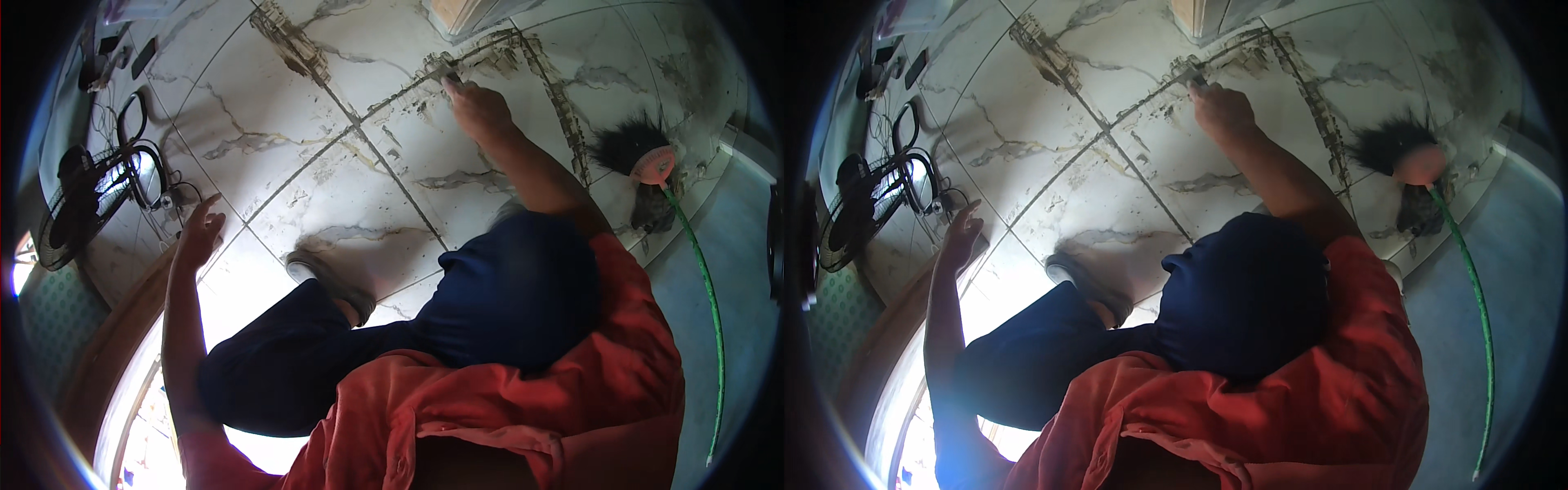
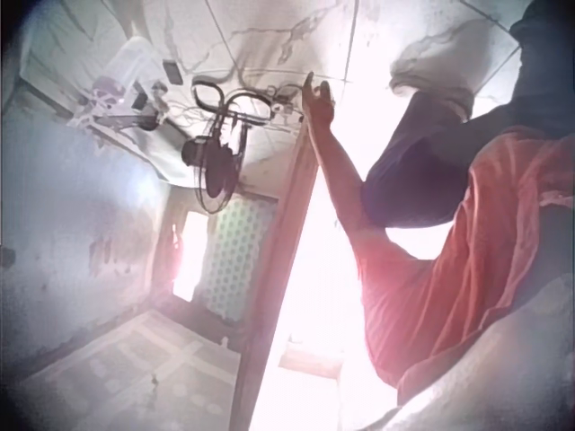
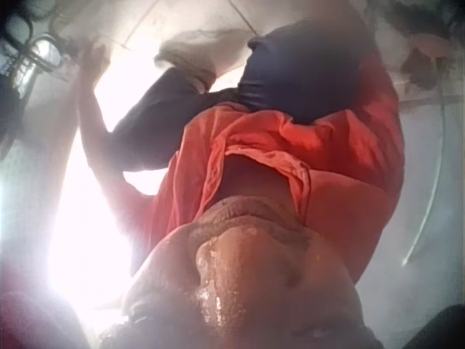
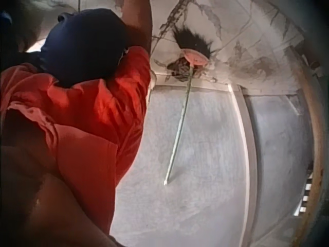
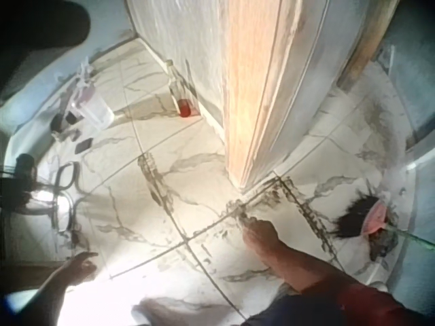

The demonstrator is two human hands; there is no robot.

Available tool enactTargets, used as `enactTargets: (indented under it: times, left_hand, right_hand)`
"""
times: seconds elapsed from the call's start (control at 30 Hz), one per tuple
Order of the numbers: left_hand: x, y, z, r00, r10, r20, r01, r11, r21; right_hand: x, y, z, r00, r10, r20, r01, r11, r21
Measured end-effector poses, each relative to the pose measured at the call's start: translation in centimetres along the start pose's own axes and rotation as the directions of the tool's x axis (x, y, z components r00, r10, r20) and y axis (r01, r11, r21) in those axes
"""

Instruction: The person scoops grout from a bucket and applies it to the joints between floor tiles using a trowel. They smooth the grout along the seams and occasionally wipe the trowel on the bucket.

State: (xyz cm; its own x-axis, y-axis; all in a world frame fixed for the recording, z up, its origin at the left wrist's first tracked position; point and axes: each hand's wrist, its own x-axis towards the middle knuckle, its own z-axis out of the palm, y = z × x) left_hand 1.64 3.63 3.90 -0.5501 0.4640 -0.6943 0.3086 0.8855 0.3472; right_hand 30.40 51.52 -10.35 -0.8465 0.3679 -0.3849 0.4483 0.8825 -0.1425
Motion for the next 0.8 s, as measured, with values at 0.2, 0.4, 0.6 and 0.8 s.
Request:
enactTargets:
  times: [0.2,0.4,0.6,0.8]
  left_hand:
    - [-0.6,-0.6,0.0,1.0,-0.008,-0.025,0.009,1.0,0.025]
    - [0.5,0.3,0.0,1.0,-0.001,-0.021,0.001,1.0,-0.021]
    - [0.3,-0.7,0.0,1.0,0.003,-0.017,-0.003,1.0,-0.011]
    - [1.4,0.7,0.0,1.0,0.014,-0.012,-0.014,0.999,-0.029]
  right_hand:
    - [0.1,1.2,-2.5,1.0,0.028,0.014,-0.028,0.999,0.026]
    - [1.9,2.6,-1.4,0.997,0.046,0.054,-0.049,0.997,0.054]
    - [1.1,3.4,-2.2,0.999,0.024,-0.024,-0.024,0.999,0.023]
    - [0.3,4.4,2.5,0.977,0.079,-0.198,-0.077,0.997,0.016]
